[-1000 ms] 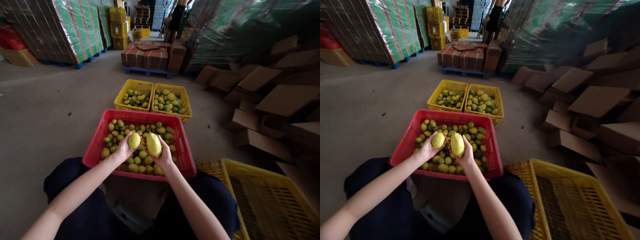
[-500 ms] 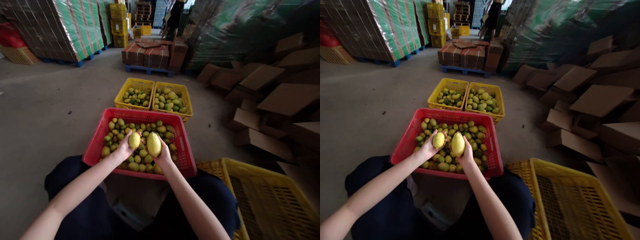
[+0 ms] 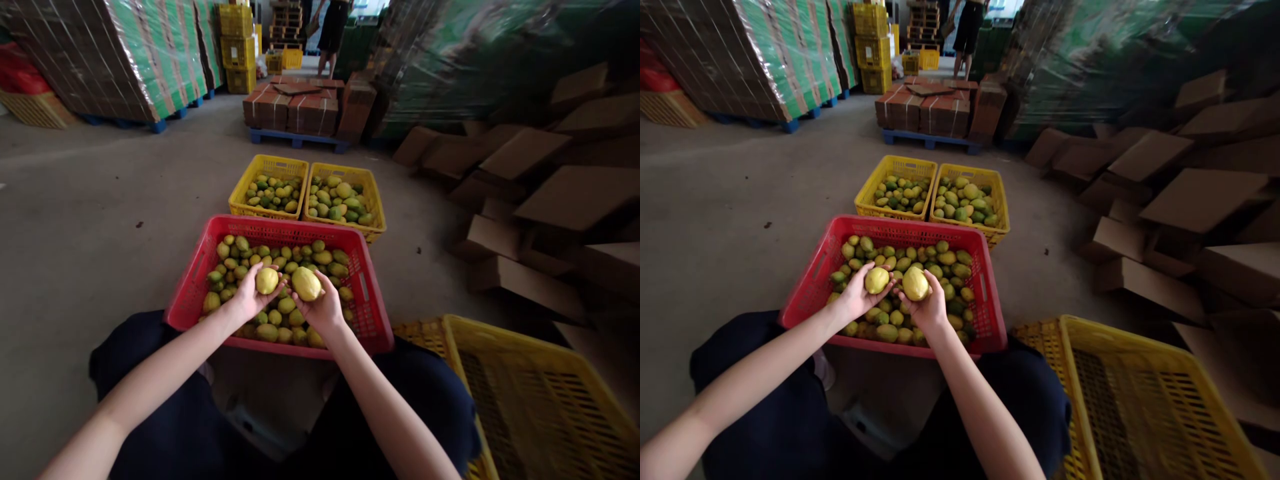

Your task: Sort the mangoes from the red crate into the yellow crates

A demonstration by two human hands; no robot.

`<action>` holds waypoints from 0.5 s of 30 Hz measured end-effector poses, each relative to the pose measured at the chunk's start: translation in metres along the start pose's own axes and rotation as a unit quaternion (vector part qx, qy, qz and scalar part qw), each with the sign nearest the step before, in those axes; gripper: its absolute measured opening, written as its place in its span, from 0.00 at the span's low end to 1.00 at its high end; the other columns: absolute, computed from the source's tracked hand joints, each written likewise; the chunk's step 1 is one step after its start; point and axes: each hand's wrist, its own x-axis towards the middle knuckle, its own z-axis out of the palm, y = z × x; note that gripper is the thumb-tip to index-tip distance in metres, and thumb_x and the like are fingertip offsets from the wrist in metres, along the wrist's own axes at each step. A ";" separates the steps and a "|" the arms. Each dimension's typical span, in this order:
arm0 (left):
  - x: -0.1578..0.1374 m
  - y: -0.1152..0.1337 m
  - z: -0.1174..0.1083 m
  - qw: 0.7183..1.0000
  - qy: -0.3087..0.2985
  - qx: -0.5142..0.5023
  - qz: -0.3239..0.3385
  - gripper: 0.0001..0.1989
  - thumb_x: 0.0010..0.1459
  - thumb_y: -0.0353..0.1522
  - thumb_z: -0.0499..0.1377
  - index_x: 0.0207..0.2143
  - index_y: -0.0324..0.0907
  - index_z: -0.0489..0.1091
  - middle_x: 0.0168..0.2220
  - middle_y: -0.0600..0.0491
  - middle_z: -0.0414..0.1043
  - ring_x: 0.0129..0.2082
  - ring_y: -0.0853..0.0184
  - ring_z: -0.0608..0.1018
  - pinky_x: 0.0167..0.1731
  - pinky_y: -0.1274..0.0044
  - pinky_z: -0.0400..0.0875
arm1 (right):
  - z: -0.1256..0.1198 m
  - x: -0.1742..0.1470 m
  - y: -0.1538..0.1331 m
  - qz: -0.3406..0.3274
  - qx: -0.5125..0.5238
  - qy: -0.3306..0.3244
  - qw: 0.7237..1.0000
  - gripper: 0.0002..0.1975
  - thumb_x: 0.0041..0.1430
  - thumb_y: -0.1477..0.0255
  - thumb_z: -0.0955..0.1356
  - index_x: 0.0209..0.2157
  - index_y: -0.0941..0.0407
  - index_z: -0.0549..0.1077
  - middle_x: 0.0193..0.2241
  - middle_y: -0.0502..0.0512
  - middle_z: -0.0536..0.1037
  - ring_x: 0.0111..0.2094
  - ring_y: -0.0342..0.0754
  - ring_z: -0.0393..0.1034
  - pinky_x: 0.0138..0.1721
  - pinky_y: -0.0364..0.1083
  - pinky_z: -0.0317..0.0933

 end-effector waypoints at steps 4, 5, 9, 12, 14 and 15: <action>-0.003 0.000 0.004 0.999 0.011 -0.009 -0.033 0.14 0.61 0.34 0.48 0.36 0.32 0.69 0.27 0.43 0.74 0.25 0.66 0.78 0.24 0.78 0.76 | -0.002 0.003 0.001 0.015 0.015 0.002 1.000 0.12 0.60 0.66 0.62 0.34 0.60 0.71 0.22 0.59 0.79 0.24 0.49 0.76 0.23 0.43 0.71; -0.003 0.000 0.004 0.999 0.007 -0.009 -0.035 0.14 0.61 0.34 0.48 0.36 0.32 0.68 0.27 0.43 0.74 0.25 0.66 0.78 0.24 0.79 0.76 | -0.003 0.004 0.001 0.016 0.016 0.002 1.000 0.12 0.60 0.66 0.62 0.34 0.60 0.71 0.22 0.59 0.79 0.24 0.49 0.77 0.23 0.43 0.71; -0.001 -0.001 0.003 0.999 -0.008 -0.006 -0.040 0.15 0.61 0.34 0.47 0.36 0.32 0.67 0.25 0.44 0.72 0.23 0.68 0.76 0.23 0.81 0.75 | -0.008 0.009 0.003 0.014 0.007 -0.015 1.000 0.13 0.59 0.65 0.63 0.33 0.60 0.71 0.23 0.60 0.80 0.24 0.49 0.76 0.24 0.44 0.71; 0.000 -0.003 0.003 0.999 -0.007 0.000 -0.048 0.17 0.63 0.36 0.44 0.37 0.32 0.67 0.24 0.46 0.70 0.22 0.68 0.75 0.20 0.81 0.73 | -0.013 0.012 0.003 0.017 -0.014 -0.017 1.000 0.13 0.59 0.63 0.62 0.32 0.59 0.71 0.21 0.58 0.78 0.20 0.48 0.74 0.21 0.44 0.70; 0.001 -0.004 0.004 0.999 0.001 0.009 -0.045 0.17 0.64 0.36 0.43 0.36 0.33 0.66 0.24 0.48 0.69 0.21 0.69 0.74 0.20 0.82 0.72 | -0.015 0.014 0.003 0.020 -0.019 -0.009 1.000 0.15 0.59 0.61 0.62 0.31 0.58 0.70 0.20 0.56 0.77 0.18 0.47 0.72 0.19 0.43 0.68; 0.001 -0.005 0.005 0.999 0.001 0.021 -0.042 0.16 0.64 0.35 0.43 0.36 0.34 0.65 0.24 0.48 0.69 0.22 0.70 0.73 0.21 0.82 0.72 | -0.015 0.014 0.002 0.020 -0.021 -0.007 1.000 0.15 0.60 0.61 0.61 0.31 0.58 0.70 0.19 0.55 0.77 0.18 0.46 0.71 0.18 0.42 0.66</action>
